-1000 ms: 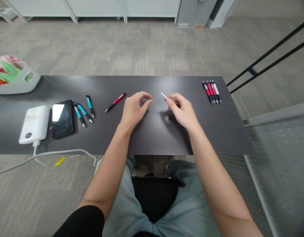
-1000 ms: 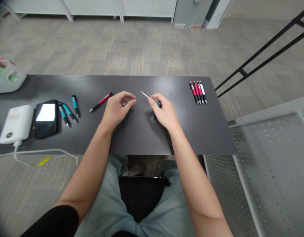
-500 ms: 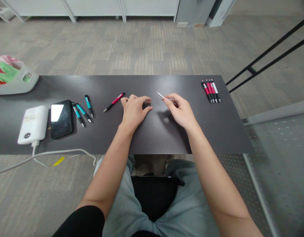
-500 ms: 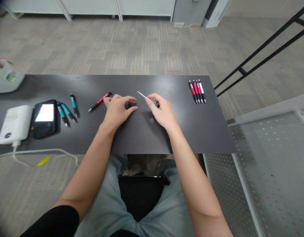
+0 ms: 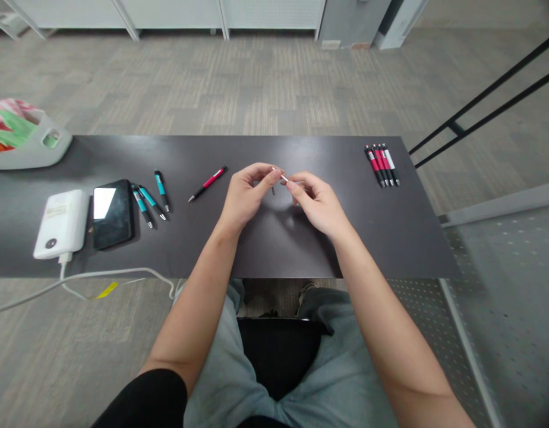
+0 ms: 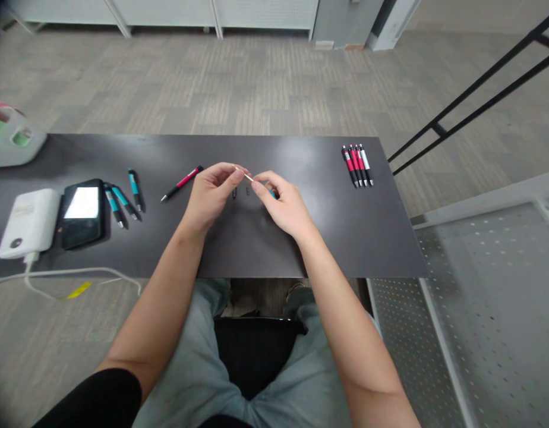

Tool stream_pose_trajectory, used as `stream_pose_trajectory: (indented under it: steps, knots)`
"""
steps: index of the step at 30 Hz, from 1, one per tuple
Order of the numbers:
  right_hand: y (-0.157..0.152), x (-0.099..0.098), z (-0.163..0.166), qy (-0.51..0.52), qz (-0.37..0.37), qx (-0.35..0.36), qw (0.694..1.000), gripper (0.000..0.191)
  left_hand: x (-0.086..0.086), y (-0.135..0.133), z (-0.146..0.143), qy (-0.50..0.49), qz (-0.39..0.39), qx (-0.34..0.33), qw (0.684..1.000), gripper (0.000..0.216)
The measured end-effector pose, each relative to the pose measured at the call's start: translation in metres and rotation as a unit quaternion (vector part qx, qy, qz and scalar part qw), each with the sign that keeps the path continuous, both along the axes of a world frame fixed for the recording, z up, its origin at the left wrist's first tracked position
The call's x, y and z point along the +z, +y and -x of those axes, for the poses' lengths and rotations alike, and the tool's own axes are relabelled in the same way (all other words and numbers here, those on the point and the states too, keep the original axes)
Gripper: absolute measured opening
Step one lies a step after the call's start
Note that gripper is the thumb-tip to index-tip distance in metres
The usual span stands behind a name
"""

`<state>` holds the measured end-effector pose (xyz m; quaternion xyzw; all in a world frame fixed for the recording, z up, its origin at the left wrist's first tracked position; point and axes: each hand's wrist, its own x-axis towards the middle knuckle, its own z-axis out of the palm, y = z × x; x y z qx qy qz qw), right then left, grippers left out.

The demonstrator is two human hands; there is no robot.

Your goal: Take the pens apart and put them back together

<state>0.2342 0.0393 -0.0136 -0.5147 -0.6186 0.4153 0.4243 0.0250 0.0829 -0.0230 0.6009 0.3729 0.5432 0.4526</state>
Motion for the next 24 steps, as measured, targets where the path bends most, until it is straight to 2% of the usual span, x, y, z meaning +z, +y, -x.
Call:
stream_pose_trajectory:
  steps: [7, 14, 16, 19, 24]
  knots:
    - [-0.007, 0.01, -0.003, -0.088, -0.005, -0.024, 0.996, 0.03, 0.008, 0.002, -0.002, 0.016, 0.02, 0.116, 0.993, 0.038]
    - [-0.009, 0.013, -0.007, -0.127, -0.021, -0.023, 0.991, 0.028, -0.001, 0.004, -0.002, -0.004, -0.017, 0.121, 0.992, 0.051]
    - [-0.01, 0.012, -0.007, -0.131, -0.025, -0.009, 0.991, 0.029, -0.003, 0.005, -0.002, 0.009, -0.004, 0.131, 0.991, 0.052]
    - [-0.011, 0.011, -0.007, -0.146, -0.026, -0.011, 0.989, 0.031, -0.005, 0.008, -0.001, 0.025, 0.014, 0.163, 0.986, 0.046]
    - [-0.012, 0.01, -0.006, -0.238, 0.005, -0.075, 0.968, 0.028, -0.008, 0.014, 0.005, 0.039, 0.018, 0.211, 0.976, 0.03]
